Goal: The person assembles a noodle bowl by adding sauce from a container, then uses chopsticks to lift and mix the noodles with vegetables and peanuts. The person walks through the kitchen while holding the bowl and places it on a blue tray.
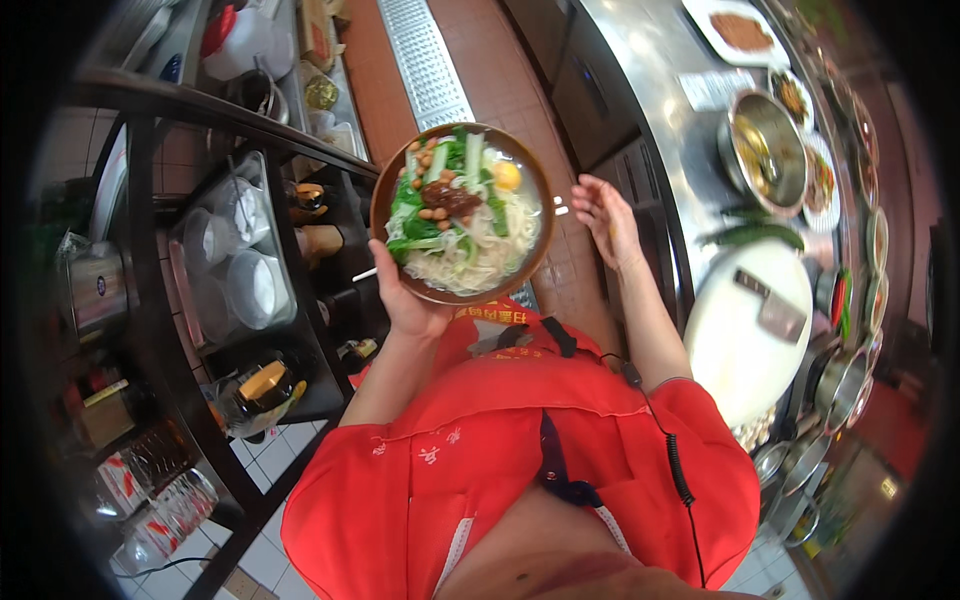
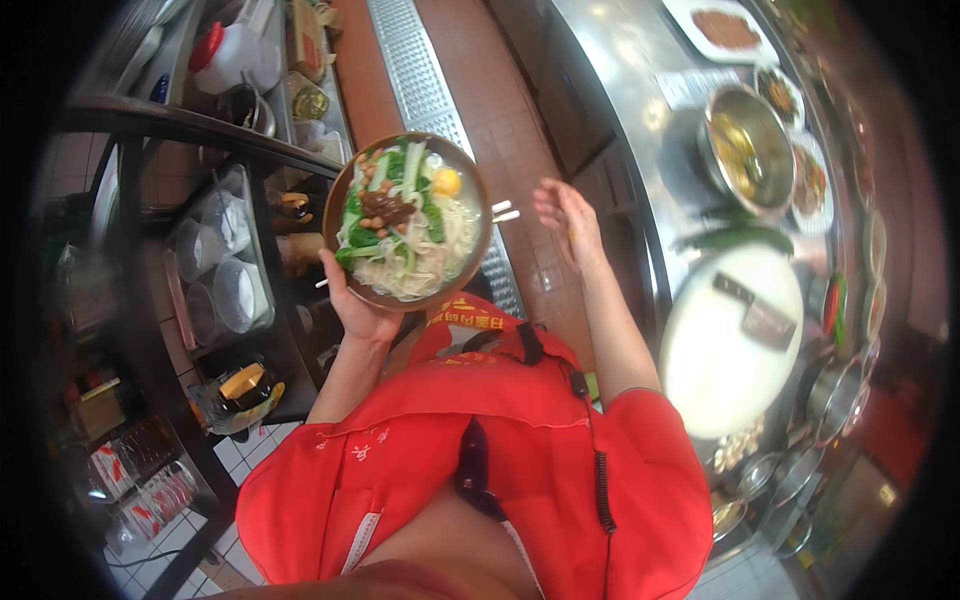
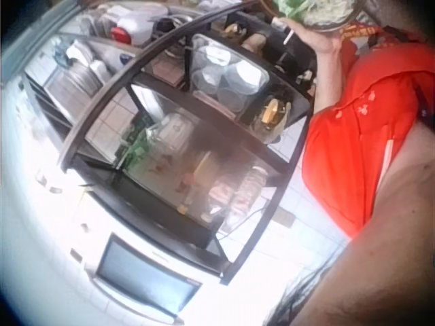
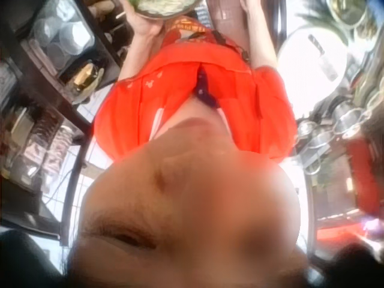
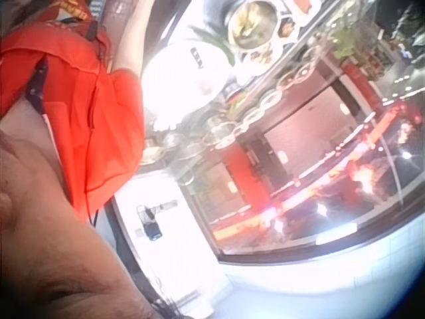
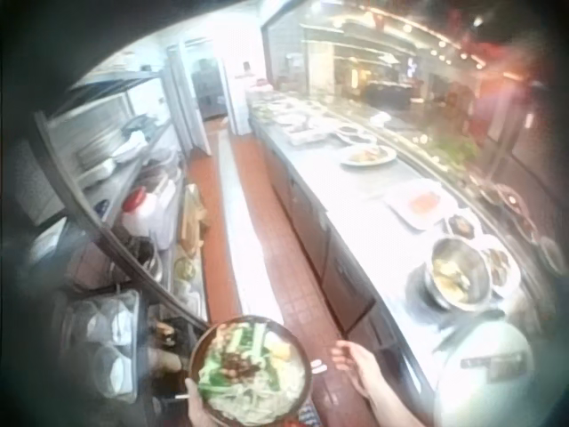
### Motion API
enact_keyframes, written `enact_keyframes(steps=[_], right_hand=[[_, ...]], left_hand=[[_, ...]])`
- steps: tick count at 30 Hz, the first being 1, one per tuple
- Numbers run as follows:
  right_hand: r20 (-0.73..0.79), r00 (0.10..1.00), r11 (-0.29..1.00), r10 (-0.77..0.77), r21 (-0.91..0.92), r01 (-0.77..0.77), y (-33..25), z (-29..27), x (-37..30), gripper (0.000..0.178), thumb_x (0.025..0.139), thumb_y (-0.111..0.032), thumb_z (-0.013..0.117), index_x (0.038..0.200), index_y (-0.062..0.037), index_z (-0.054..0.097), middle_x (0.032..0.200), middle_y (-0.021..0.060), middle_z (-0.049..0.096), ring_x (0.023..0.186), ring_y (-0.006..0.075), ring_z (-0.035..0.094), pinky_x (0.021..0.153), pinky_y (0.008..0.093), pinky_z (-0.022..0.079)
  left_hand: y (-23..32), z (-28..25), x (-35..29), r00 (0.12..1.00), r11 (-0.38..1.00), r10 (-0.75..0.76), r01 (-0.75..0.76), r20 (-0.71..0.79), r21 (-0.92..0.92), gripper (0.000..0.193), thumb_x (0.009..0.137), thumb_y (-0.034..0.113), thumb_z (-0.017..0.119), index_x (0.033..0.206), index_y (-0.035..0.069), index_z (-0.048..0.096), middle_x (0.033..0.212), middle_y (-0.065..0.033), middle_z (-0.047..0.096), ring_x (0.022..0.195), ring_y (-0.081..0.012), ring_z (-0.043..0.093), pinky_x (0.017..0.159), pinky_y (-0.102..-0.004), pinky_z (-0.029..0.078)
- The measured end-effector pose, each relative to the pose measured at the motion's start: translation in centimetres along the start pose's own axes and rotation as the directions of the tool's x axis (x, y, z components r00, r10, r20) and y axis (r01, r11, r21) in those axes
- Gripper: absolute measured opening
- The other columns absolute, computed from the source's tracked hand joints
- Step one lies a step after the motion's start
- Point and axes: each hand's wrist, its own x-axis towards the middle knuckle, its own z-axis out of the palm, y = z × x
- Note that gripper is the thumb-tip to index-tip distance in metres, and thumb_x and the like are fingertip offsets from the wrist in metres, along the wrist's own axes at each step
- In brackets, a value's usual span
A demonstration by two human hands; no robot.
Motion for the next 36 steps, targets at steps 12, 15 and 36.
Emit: enact_keyframes(steps=[12,15,36], right_hand=[[0.234,0.969,0.917,-0.08,0.398,-0.021,-10.3,20.2,25.1,0.056,0.084,-0.043,0.053,0.122,-0.0042,0.039,0.128,0.0084,0.043,0.116,0.0215,0.043,0.095,0.0377,0.036],[0.104,0.99,0.98,-0.097,0.182,0.077,-15.4,17.9,33.8,0.049,0.087,-0.039,0.052,0.121,-0.0057,0.041,0.116,0.0062,0.049,0.1,0.0164,0.05,0.084,0.0316,0.042],[0.238,0.968,0.841,-0.077,-0.506,0.191,-36.7,32.6,110.4,0.045,0.083,-0.026,0.06,0.116,0.0002,0.045,0.099,0.0086,0.054,0.084,0.0154,0.054,0.074,0.0268,0.045]], left_hand=[[18.6,9.0,25.9,0.989,0.999,-0.012,0.018,0.148,-0.042,0.069,0.086,0.059,0.033,0.13,0.006,0.033,0.13,-0.0088,0.04,0.118,-0.0253,0.041,0.1,-0.04,0.032],[20.9,12.2,33.6,0.989,0.998,0.023,-0.015,0.143,-0.055,0.069,0.086,0.058,0.032,0.132,0.007,0.032,0.132,-0.0096,0.038,0.121,-0.0267,0.038,0.101,-0.0414,0.029],[49.3,24.2,99.4,0.923,0.925,0.371,-0.376,-0.101,-0.043,0.067,0.087,0.057,0.031,0.134,0.01,0.03,0.135,-0.007,0.034,0.123,-0.0257,0.033,0.101,-0.0415,0.027]])
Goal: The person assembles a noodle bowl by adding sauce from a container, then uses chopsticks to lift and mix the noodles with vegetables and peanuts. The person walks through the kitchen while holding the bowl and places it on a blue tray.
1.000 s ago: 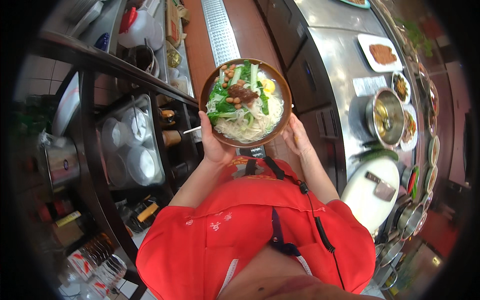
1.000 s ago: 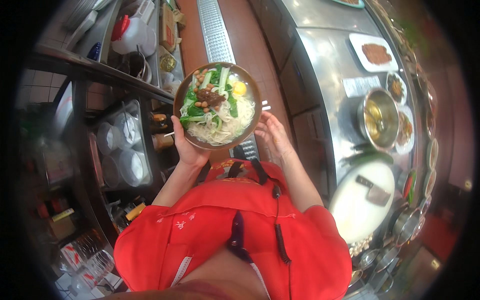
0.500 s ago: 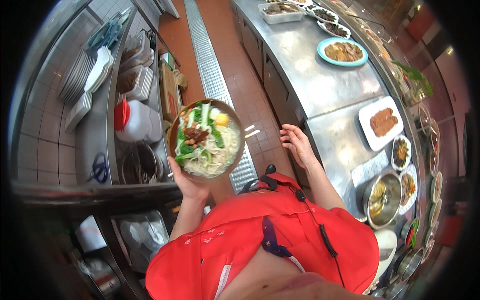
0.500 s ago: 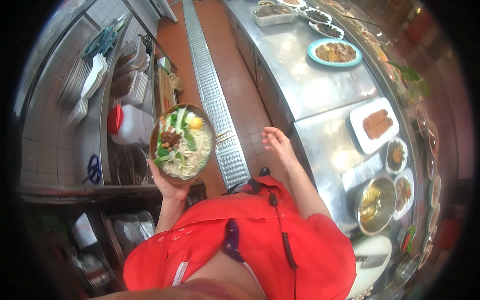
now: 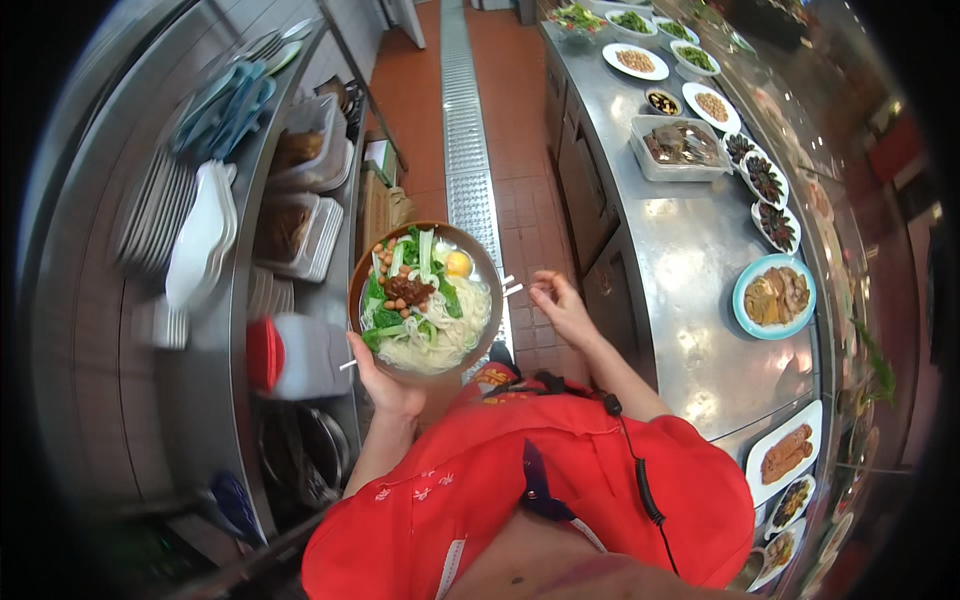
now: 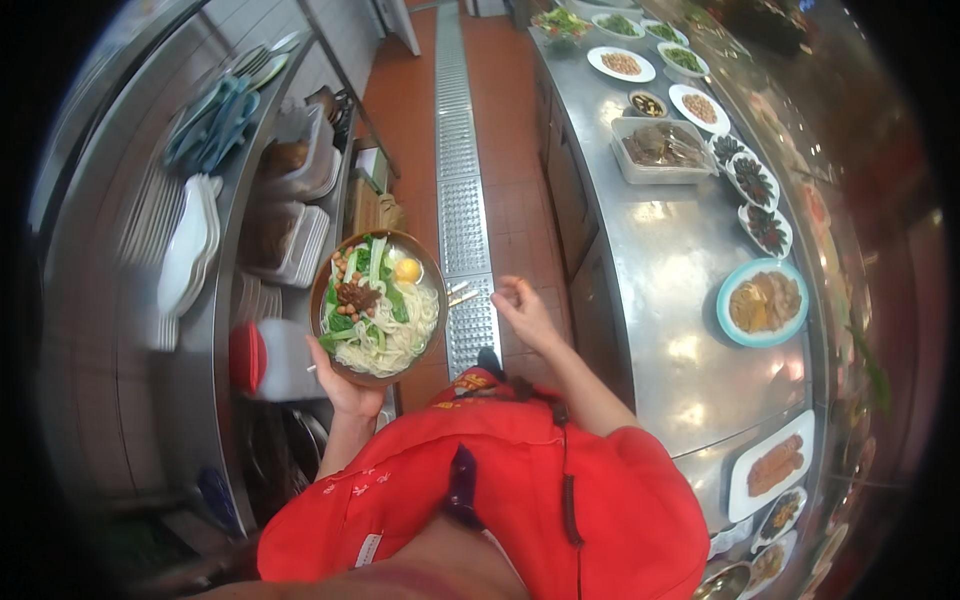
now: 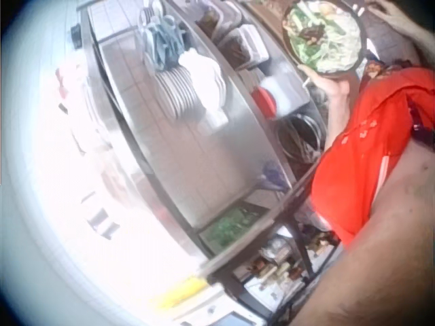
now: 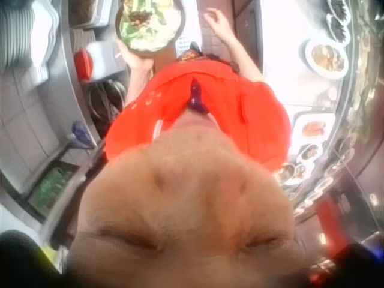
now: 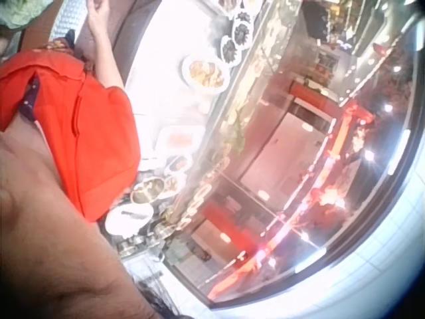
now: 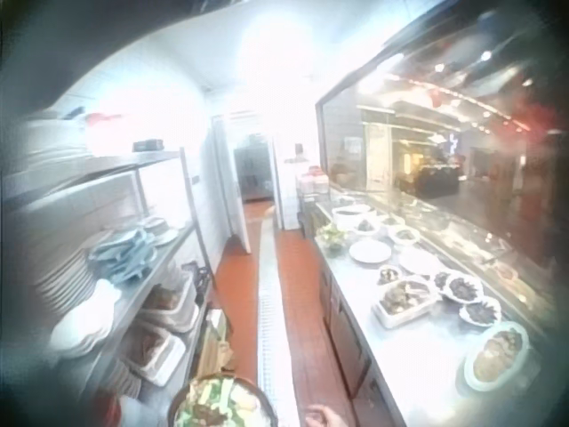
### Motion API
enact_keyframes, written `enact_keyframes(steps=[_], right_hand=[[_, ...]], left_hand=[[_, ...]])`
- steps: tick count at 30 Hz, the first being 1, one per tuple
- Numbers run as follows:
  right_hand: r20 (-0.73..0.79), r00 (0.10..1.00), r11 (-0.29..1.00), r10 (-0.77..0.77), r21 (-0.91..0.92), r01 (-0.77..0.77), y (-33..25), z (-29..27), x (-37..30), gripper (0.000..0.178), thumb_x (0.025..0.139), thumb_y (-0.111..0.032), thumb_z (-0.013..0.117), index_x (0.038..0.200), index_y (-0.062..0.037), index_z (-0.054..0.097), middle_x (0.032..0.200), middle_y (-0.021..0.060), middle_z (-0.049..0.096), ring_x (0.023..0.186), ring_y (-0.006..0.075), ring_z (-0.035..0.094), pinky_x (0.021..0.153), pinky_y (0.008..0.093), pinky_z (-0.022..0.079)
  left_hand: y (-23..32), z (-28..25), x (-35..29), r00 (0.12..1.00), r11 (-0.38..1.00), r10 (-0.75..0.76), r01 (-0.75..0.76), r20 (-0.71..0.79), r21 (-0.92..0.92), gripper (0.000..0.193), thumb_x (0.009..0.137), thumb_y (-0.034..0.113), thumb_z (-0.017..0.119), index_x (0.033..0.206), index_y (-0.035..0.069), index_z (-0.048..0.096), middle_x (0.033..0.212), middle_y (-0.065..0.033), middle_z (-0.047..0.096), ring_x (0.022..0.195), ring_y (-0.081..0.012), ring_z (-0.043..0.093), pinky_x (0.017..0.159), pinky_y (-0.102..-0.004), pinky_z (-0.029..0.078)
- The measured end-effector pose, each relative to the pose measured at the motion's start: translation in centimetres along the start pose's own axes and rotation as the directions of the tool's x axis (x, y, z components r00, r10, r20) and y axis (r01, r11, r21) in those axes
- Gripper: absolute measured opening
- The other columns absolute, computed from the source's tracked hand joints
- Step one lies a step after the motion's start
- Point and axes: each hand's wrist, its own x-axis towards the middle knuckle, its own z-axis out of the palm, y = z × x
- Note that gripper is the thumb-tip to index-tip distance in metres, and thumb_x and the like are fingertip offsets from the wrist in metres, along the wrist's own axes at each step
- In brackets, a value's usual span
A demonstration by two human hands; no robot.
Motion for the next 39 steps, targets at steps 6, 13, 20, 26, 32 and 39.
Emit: enact_keyframes(steps=[6,13,20,26,32,39], right_hand=[[-0.325,0.784,0.719,-0.529,-0.663,0.21,-8.5,-16.5,18.8,0.065,0.07,-0.02,0.069,0.126,-0.0039,0.039,0.108,0.0154,0.047,0.097,0.0323,0.05,0.083,0.0364,0.042],[-0.444,0.623,0.63,-0.644,-0.77,0.103,-9.1,-25.9,17.5,0.053,0.071,-0.034,0.066,0.114,-0.007,0.05,0.105,0.011,0.05,0.097,0.0303,0.049,0.083,0.0407,0.041],[-0.719,0.511,0.743,-0.471,-0.636,-0.209,-4.7,-27.0,4.6,0.056,0.077,-0.037,0.06,0.12,-0.0051,0.043,0.111,0.0142,0.045,0.105,0.0293,0.044,0.089,0.0397,0.037],[-0.971,0.077,0.743,-0.225,-0.223,-0.631,-2.7,-18.7,-18.0,0.056,0.077,-0.033,0.062,0.12,-0.0033,0.043,0.111,0.0168,0.048,0.104,0.0333,0.047,0.088,0.0386,0.04],[-0.823,-0.536,0.724,-0.19,0.251,-0.643,2.8,-6.5,-44.7,0.05,0.078,-0.025,0.063,0.119,-0.0036,0.045,0.106,0.014,0.046,0.087,0.0275,0.055,0.075,0.034,0.047],[-0.585,-0.805,0.796,0.093,0.53,-0.293,10.1,10.3,-68.6,0.048,0.081,-0.025,0.059,0.118,0.0015,0.044,0.107,0.0148,0.048,0.085,0.0258,0.055,0.076,0.0335,0.045]], left_hand=[[-3.2,11.3,23.8,0.995,0.978,-0.021,0.001,0.094,0.208,0.073,0.084,0.062,0.032,0.136,0.011,0.024,0.138,-0.0084,0.029,0.124,-0.0309,0.032,0.1,-0.0473,0.031],[-11.3,21.0,25.2,0.962,0.936,-0.097,0.001,0.254,0.352,0.073,0.08,0.061,0.04,0.137,0.017,0.025,0.138,-0.0064,0.031,0.124,-0.0288,0.033,0.103,-0.0442,0.027],[-17.1,23.5,26.3,0.85,0.824,-0.441,0.255,0.289,0.506,0.073,0.082,0.06,0.038,0.135,0.012,0.025,0.136,-0.0094,0.032,0.123,-0.0296,0.034,0.101,-0.0455,0.028],[-19.2,24.7,18.8,0.642,0.7,-0.663,0.35,0.384,0.623,0.072,0.083,0.061,0.035,0.136,0.013,0.025,0.138,-0.0092,0.029,0.124,-0.0296,0.032,0.101,-0.0463,0.028],[-23.6,23.6,0.6,0.293,0.513,-0.858,0.433,0.423,0.741,0.072,0.084,0.061,0.033,0.137,0.013,0.023,0.139,-0.0075,0.027,0.125,-0.0289,0.03,0.103,-0.046,0.024],[-30.0,17.1,-31.9,0.0,0.321,-0.937,0.392,0.349,0.862,0.071,0.081,0.061,0.042,0.134,0.016,0.03,0.135,-0.0066,0.034,0.121,-0.0283,0.037,0.095,-0.0471,0.036]])
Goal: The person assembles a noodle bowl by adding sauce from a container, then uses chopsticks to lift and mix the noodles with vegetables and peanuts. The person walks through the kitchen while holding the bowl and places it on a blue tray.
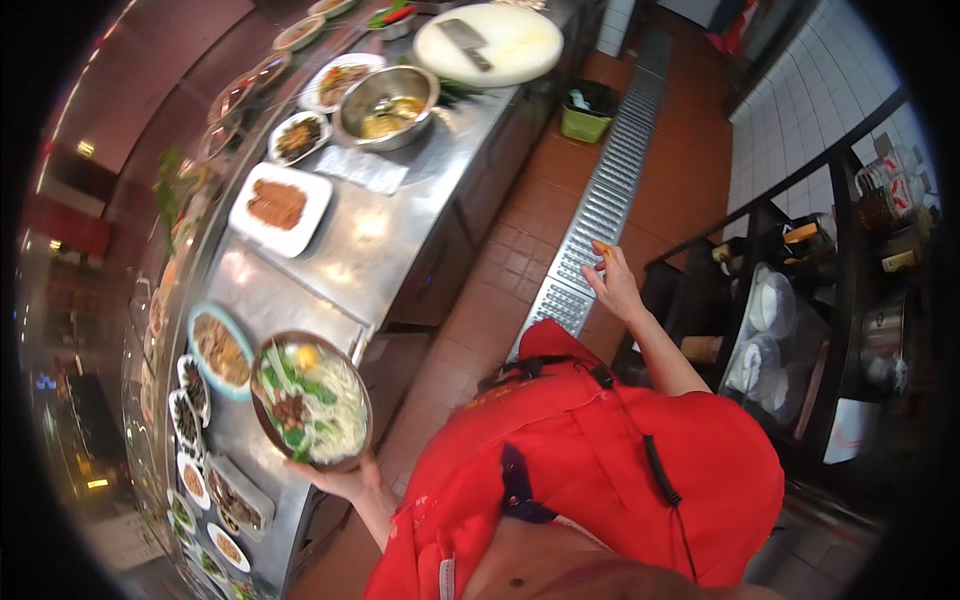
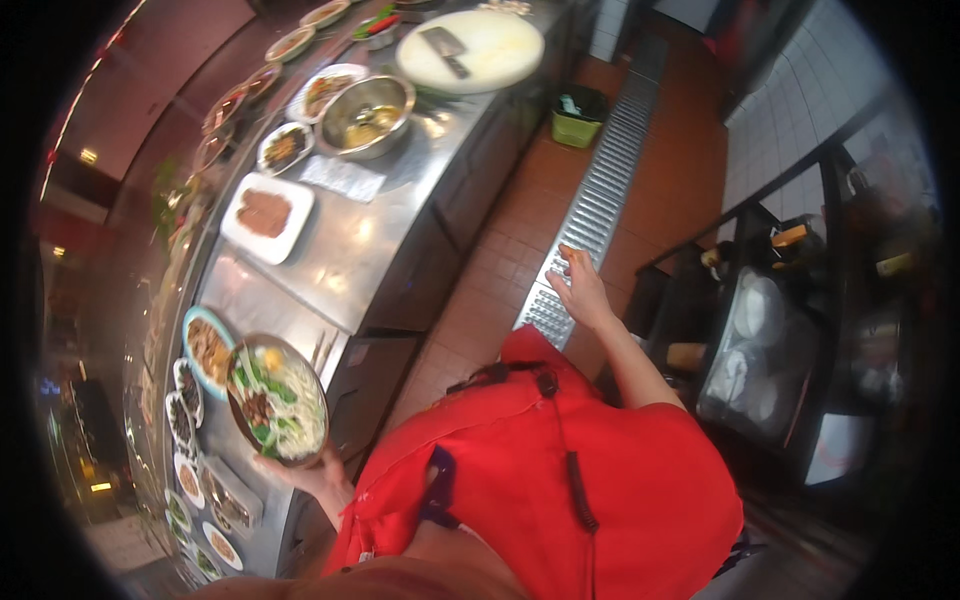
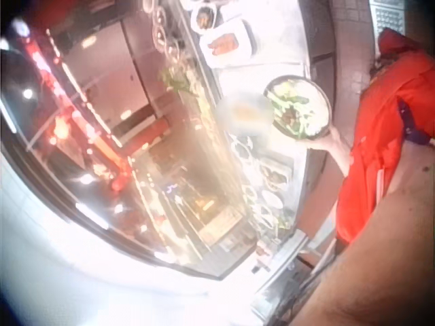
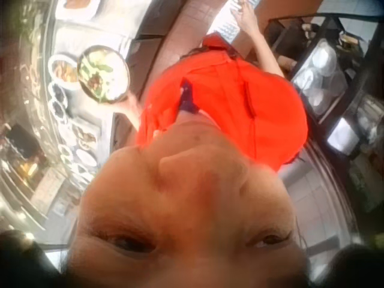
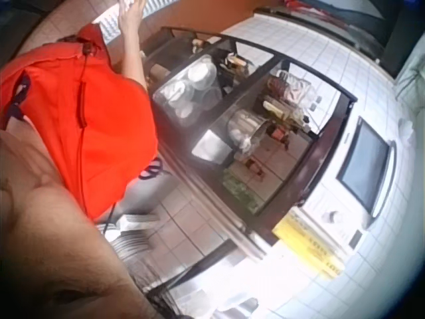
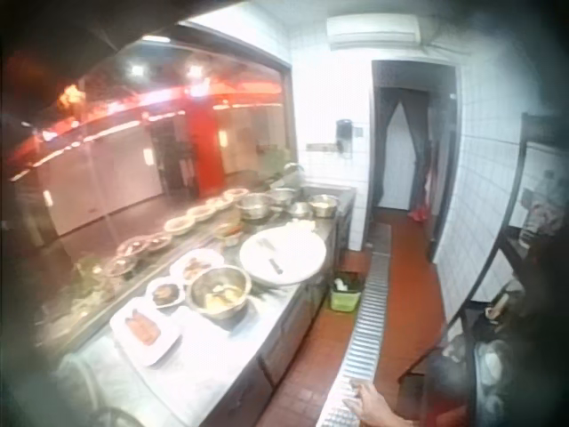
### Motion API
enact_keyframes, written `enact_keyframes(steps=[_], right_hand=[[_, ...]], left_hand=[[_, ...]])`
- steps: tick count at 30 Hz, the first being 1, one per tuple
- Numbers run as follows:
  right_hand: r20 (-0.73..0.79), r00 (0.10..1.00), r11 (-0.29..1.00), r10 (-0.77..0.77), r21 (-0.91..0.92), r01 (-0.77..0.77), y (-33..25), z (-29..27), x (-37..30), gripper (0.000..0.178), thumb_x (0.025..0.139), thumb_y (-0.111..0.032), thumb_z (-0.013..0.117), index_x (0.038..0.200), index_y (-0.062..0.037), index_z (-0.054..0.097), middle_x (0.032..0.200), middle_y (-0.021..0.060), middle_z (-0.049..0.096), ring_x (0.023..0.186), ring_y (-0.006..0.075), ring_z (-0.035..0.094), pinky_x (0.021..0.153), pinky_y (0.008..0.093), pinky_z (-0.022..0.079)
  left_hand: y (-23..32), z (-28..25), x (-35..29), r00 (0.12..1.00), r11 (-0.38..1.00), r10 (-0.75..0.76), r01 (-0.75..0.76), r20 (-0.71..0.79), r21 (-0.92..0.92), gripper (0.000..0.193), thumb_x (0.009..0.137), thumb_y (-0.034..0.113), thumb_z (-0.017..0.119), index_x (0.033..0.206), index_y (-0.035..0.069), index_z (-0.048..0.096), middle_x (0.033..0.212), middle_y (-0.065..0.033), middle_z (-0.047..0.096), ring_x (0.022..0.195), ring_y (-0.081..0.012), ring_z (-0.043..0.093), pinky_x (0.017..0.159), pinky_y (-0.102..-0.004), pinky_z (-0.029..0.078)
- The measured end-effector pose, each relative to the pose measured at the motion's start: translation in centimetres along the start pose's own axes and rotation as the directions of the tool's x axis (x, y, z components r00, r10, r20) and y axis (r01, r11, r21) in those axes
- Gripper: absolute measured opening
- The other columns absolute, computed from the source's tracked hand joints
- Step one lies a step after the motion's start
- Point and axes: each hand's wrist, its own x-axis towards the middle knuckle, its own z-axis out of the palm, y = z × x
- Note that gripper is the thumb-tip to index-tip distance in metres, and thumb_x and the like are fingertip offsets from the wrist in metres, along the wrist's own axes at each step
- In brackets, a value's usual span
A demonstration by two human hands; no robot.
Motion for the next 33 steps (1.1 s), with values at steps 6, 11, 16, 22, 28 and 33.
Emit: enact_keyframes(steps=[6,11,16,22,28,33], right_hand=[[-0.242,0.966,0.988,0.094,0.145,-0.06,10.0,-10.7,13.5,0.045,0.081,-0.02,0.059,0.117,0.0018,0.044,0.105,0.014,0.048,0.079,0.0188,0.055,0.069,0.028,0.047],[-0.405,0.91,0.986,0.09,0.167,-0.023,17.0,-19.4,29.0,0.042,0.082,-0.017,0.059,0.118,0.0017,0.045,0.107,0.0116,0.045,0.079,0.0148,0.055,0.067,0.0245,0.048],[-0.561,0.809,0.984,0.174,0.067,-0.165,25.6,-27.4,41.9,0.047,0.085,-0.017,0.056,0.124,0.0004,0.038,0.112,0.012,0.041,0.083,0.0143,0.052,0.073,0.0261,0.047],[-0.524,0.467,0.697,0.712,0.61,-0.378,36.6,-34.0,51.6,0.052,0.087,-0.021,0.054,0.127,0.0035,0.031,0.108,0.0104,0.05,0.091,0.0154,0.052,0.081,0.0272,0.042],[-0.607,0.218,0.619,0.765,0.596,-0.512,50.0,-42.5,61.2,0.051,0.088,-0.03,0.051,0.125,0.0007,0.033,0.109,0.0104,0.05,0.085,0.0154,0.054,0.069,0.0265,0.045],[-0.568,0.189,0.583,0.801,0.667,-0.464,64.8,-54.7,71.4,0.05,0.087,-0.033,0.052,0.123,-0.0021,0.036,0.106,0.0089,0.05,0.081,0.014,0.053,0.064,0.0267,0.044]], left_hand=[[-16.7,20.9,3.0,0.965,0.977,-0.186,0.162,0.183,0.138,0.075,0.078,0.066,0.04,0.134,0.017,0.029,0.136,-0.0055,0.032,0.123,-0.0281,0.033,0.096,-0.0482,0.033],[-29.6,37.2,6.5,0.852,0.928,-0.371,0.329,0.369,0.174,0.072,0.083,0.061,0.036,0.134,0.011,0.027,0.136,-0.0076,0.031,0.124,-0.0274,0.032,0.101,-0.043,0.029],[-43.6,54.8,10.7,0.789,0.903,-0.429,0.395,0.441,0.171,0.067,0.087,0.054,0.036,0.134,0.007,0.026,0.135,-0.0088,0.033,0.122,-0.0267,0.034,0.101,-0.0402,0.029],[-58.4,77.0,13.3,0.58,0.814,-0.549,0.534,0.602,0.228,0.068,0.088,0.055,0.032,0.134,0.005,0.026,0.135,-0.0109,0.033,0.123,-0.0273,0.033,0.103,-0.0408,0.027],[-74.2,95.1,10.8,0.471,0.763,-0.582,0.599,0.663,0.244,0.064,0.09,0.051,0.03,0.134,0.005,0.026,0.134,-0.011,0.035,0.123,-0.0271,0.034,0.102,-0.0412,0.028],[-87.6,107.0,4.9,0.599,0.807,-0.557,0.555,0.575,0.204,0.063,0.089,0.052,0.03,0.133,0.007,0.028,0.135,-0.0093,0.033,0.123,-0.0277,0.033,0.103,-0.0414,0.025]])
